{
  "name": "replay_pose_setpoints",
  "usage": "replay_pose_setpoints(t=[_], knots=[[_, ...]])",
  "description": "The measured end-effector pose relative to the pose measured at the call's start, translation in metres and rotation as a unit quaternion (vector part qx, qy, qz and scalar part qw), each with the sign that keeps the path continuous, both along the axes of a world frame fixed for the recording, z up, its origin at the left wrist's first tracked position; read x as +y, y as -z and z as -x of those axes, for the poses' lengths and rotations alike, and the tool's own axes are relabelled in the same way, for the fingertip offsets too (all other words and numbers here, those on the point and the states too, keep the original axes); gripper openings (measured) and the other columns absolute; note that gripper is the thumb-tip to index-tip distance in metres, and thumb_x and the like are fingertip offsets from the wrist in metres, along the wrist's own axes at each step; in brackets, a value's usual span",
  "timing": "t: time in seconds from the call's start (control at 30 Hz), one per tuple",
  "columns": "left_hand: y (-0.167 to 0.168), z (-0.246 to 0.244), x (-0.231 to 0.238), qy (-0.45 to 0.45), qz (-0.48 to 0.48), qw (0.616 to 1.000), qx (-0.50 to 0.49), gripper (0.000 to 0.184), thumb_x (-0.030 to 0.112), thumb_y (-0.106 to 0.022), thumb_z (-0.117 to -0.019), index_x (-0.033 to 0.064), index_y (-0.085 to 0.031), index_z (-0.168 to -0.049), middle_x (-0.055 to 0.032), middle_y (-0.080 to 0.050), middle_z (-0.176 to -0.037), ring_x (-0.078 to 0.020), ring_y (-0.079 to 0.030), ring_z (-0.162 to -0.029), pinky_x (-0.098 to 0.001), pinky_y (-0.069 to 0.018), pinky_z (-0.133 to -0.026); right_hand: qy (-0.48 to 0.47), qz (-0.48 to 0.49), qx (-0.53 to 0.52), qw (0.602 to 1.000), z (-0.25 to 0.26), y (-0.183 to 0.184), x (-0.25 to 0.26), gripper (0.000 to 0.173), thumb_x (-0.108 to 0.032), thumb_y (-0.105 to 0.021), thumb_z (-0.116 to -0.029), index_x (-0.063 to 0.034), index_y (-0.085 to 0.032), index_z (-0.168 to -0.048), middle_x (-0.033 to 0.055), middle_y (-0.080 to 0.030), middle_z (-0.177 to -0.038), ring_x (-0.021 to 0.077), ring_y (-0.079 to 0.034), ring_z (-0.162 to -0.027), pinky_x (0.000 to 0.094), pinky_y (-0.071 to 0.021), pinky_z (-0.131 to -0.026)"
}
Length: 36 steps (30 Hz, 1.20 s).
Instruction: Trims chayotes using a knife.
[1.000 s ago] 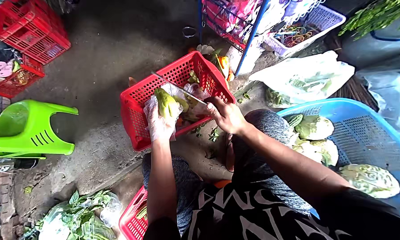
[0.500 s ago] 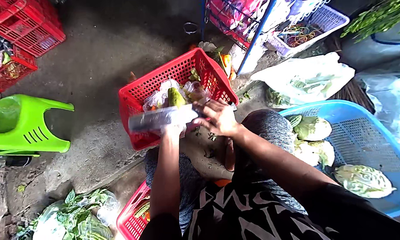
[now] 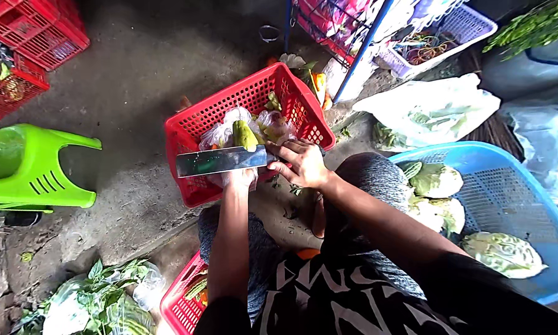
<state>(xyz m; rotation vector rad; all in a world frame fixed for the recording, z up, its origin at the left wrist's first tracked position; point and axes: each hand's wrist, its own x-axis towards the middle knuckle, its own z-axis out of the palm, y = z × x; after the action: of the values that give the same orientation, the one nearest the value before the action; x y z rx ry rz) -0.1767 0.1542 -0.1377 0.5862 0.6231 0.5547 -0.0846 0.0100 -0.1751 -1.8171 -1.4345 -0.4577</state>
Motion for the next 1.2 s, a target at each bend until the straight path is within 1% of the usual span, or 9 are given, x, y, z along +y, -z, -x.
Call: replay_pose_setpoints(t=[0.23, 0.4, 0.57, 0.67, 0.8, 0.93, 1.07, 1.13, 1.2], knots=[[-0.010, 0.003, 0.005, 0.041, -0.015, 0.999, 0.008, 0.040, 0.045, -0.032, -0.1097, 0.0148, -0.058, -0.117, -0.0097, -0.068, -0.096, -0.0226, -0.069, -0.080, -0.0378, -0.0601, -0.064, 0.118, 0.125, 0.181, 0.968, -0.041, 0.006, -0.015, 0.059, -0.054, -0.046, -0.1045, -0.0050, -0.071, -0.125, 0.0228, -0.075, -0.104, 0.0462, -0.072, -0.091, 0.0680, -0.0543, -0.074], [-0.009, -0.002, -0.004, -0.017, -0.020, 0.998, 0.057, 0.027, 0.029, -0.031, -0.1108, 0.0161, -0.056, -0.111, -0.0026, -0.065, -0.093, -0.0149, -0.066, -0.084, -0.0351, -0.0580, -0.072, 0.028, 0.073, 0.110, 0.991, -0.007, -0.025, -0.011, 0.057, -0.053, -0.047, -0.1031, -0.0054, -0.075, -0.116, 0.0157, -0.076, -0.093, 0.0347, -0.074, -0.084, 0.0562, -0.0579, -0.070], [-0.007, 0.002, 0.000, 0.002, 0.028, 1.000, 0.001, 0.032, 0.042, -0.046, -0.1063, 0.0160, -0.061, -0.115, -0.0060, -0.069, -0.100, -0.0198, -0.069, -0.092, -0.0400, -0.0604, -0.075, 0.000, 0.039, 0.057, 0.998, -0.009, -0.016, 0.003, 0.061, -0.055, -0.041, -0.1046, -0.0071, -0.074, -0.122, 0.0131, -0.074, -0.089, 0.0302, -0.073, -0.081, 0.0483, -0.0576, -0.070], [-0.014, -0.003, -0.002, 0.027, 0.031, 0.998, 0.052, 0.040, 0.044, -0.032, -0.1093, 0.0143, -0.057, -0.112, -0.0091, -0.067, -0.095, -0.0234, -0.068, -0.083, -0.0411, -0.0598, -0.066, 0.035, 0.058, 0.082, 0.994, -0.024, -0.003, 0.002, 0.061, -0.056, -0.041, -0.1043, -0.0074, -0.074, -0.122, 0.0162, -0.076, -0.100, 0.0351, -0.074, -0.091, 0.0541, -0.0585, -0.076], [-0.015, -0.007, 0.000, 0.051, 0.020, 0.996, 0.068, 0.034, 0.039, -0.035, -0.1096, 0.0133, -0.058, -0.112, -0.0109, -0.065, -0.093, -0.0238, -0.067, -0.078, -0.0382, -0.0585, -0.062, 0.072, 0.098, 0.137, 0.983, -0.036, 0.000, 0.003, 0.062, -0.057, -0.041, -0.1036, -0.0079, -0.073, -0.123, 0.0182, -0.076, -0.101, 0.0405, -0.074, -0.087, 0.0612, -0.0554, -0.069], [-0.012, 0.008, 0.004, 0.083, -0.032, 0.996, 0.011, 0.040, 0.043, -0.034, -0.1089, 0.0137, -0.061, -0.117, -0.0099, -0.069, -0.092, -0.0210, -0.069, -0.072, -0.0343, -0.0588, -0.057, 0.145, 0.301, 0.294, 0.895, -0.067, -0.016, -0.003, 0.054, -0.058, -0.041, -0.1062, -0.0212, -0.066, -0.136, 0.0246, -0.074, -0.103, 0.0519, -0.069, -0.098, 0.0755, -0.0479, -0.080], [-0.008, -0.002, 0.018, 0.013, -0.036, 0.999, 0.012, 0.037, 0.043, -0.037, -0.1066, 0.0140, -0.058, -0.115, -0.0101, -0.066, -0.093, -0.0230, -0.067, -0.075, -0.0400, -0.0585, -0.060, 0.181, 0.338, 0.341, 0.858, -0.074, -0.024, 0.000, 0.052, -0.058, -0.041, -0.1063, -0.0209, -0.066, -0.133, 0.0229, -0.073, -0.107, 0.0499, -0.068, -0.104, 0.0738, -0.0470, -0.084], [-0.010, -0.004, 0.020, -0.003, -0.020, 1.000, -0.012, 0.034, 0.039, -0.040, -0.1063, 0.0125, -0.054, -0.122, -0.0121, -0.064, -0.103, -0.0283, -0.067, -0.090, -0.0521, -0.0591, -0.077, 0.151, 0.281, 0.334, 0.887, -0.054, -0.028, 0.000, 0.052, -0.054, -0.044, -0.1065, -0.0158, -0.065, -0.135, 0.0227, -0.073, -0.102, 0.0483, -0.069, -0.098, 0.0722, -0.0493, -0.082], [-0.013, -0.008, 0.020, -0.015, -0.026, 0.999, -0.015, 0.031, 0.037, -0.043, -0.1078, 0.0133, -0.057, -0.123, -0.0095, -0.065, -0.106, -0.0253, -0.067, -0.094, -0.0490, -0.0595, -0.080, 0.079, 0.196, 0.327, 0.921, -0.029, -0.036, -0.004, 0.049, -0.049, -0.052, -0.1045, -0.0100, -0.066, -0.131, 0.0186, -0.073, -0.095, 0.0410, -0.071, -0.087, 0.0679, -0.0530, -0.077]])
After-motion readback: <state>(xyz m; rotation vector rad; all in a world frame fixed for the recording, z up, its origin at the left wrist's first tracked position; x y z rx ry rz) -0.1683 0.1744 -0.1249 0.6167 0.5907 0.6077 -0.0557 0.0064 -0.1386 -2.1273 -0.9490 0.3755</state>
